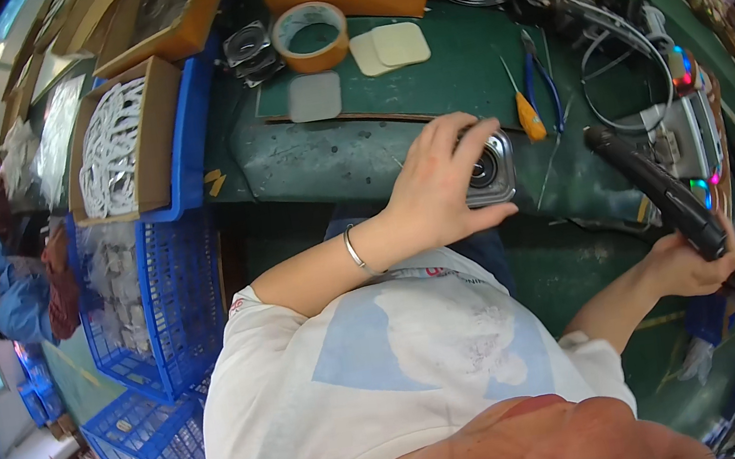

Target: Assembling a small cubic electronic device with LED lights using a soldering iron and electric screwdriver.

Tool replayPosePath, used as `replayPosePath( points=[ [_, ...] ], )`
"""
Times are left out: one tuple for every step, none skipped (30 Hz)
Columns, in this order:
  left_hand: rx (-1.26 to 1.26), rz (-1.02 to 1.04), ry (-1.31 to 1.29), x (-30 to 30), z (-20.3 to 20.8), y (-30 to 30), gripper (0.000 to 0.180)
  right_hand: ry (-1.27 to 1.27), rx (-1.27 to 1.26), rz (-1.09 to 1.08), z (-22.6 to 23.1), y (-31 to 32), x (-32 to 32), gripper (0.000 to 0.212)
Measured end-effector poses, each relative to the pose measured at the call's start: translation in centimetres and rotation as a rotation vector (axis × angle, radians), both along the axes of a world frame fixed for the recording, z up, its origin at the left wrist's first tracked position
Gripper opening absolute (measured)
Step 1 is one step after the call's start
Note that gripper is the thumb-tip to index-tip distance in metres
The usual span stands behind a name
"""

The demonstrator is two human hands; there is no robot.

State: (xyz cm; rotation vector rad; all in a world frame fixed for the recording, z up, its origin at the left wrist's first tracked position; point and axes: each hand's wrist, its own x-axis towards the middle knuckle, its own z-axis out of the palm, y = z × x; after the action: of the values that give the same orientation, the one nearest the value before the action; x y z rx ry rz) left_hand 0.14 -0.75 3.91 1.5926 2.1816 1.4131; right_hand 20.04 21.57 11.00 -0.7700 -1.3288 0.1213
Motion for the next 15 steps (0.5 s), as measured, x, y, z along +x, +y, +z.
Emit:
replayPosePath(
  points=[
    [0.012,0.028,0.012,-0.1,-0.4,0.2,0.086,0.273,-0.047,0.249,1.3,-0.4,-1.0,0.045],
    [0.015,0.009,0.003,-0.1,-0.6,0.6,0.086,0.168,-0.04,0.23,2.2,-0.8,-1.8,0.047],
    [0.016,0.042,-0.021,-0.1,-0.8,0.8,0.088,0.054,-0.017,0.438,1.8,-0.6,-1.8,0.047],
    [0.016,0.069,-0.042,-0.1,-0.8,1.1,0.089,-0.061,0.004,0.639,1.6,-0.6,-2.0,0.047],
    [0.027,0.082,-0.027,0.0,-0.8,1.3,0.09,-0.208,0.048,0.805,1.5,-0.9,-3.0,0.05],
    [0.032,0.073,-0.029,0.0,-0.9,1.6,0.09,-0.355,0.091,0.974,1.3,-1.6,-5.0,0.054],
    [0.038,0.062,-0.024,0.0,-1.0,1.6,0.09,-0.269,-0.012,1.287,0.7,-1.7,-6.7,0.062],
    [0.039,0.078,-0.018,0.0,-1.4,1.3,0.09,-0.171,-0.127,1.62,-0.6,-2.0,-8.6,0.071],
    [0.044,0.069,-0.024,0.0,-1.4,1.4,0.09,-0.106,-0.409,1.823,-1.3,-3.1,-9.7,0.08],
    [0.049,0.071,-0.017,0.1,-1.4,1.4,0.089,-0.026,-0.705,2.01,-2.2,-3.9,-10.4,0.091],
    [0.054,0.071,-0.01,0.1,-1.3,1.4,0.088,-0.152,-0.822,2.145,-3.5,-2.9,-10.8,0.095],
    [0.056,0.071,-0.01,0.0,-1.3,1.4,0.088,-0.286,-0.941,2.277,-4.4,-2.2,-11.5,0.1],
    [0.052,0.071,-0.02,0.1,-1.4,1.3,0.087,-0.23,-0.994,2.318,-5.5,-2.3,-11.9,0.099],
    [0.048,0.069,-0.03,0.0,-1.4,1.3,0.086,-0.23,-0.993,2.315,-5.6,-1.9,-11.5,0.099],
    [0.047,0.078,-0.036,-0.1,-1.6,1.4,0.086,-0.214,-1.022,2.057,-4.3,-2.2,-11.8,0.098]
  ],
)
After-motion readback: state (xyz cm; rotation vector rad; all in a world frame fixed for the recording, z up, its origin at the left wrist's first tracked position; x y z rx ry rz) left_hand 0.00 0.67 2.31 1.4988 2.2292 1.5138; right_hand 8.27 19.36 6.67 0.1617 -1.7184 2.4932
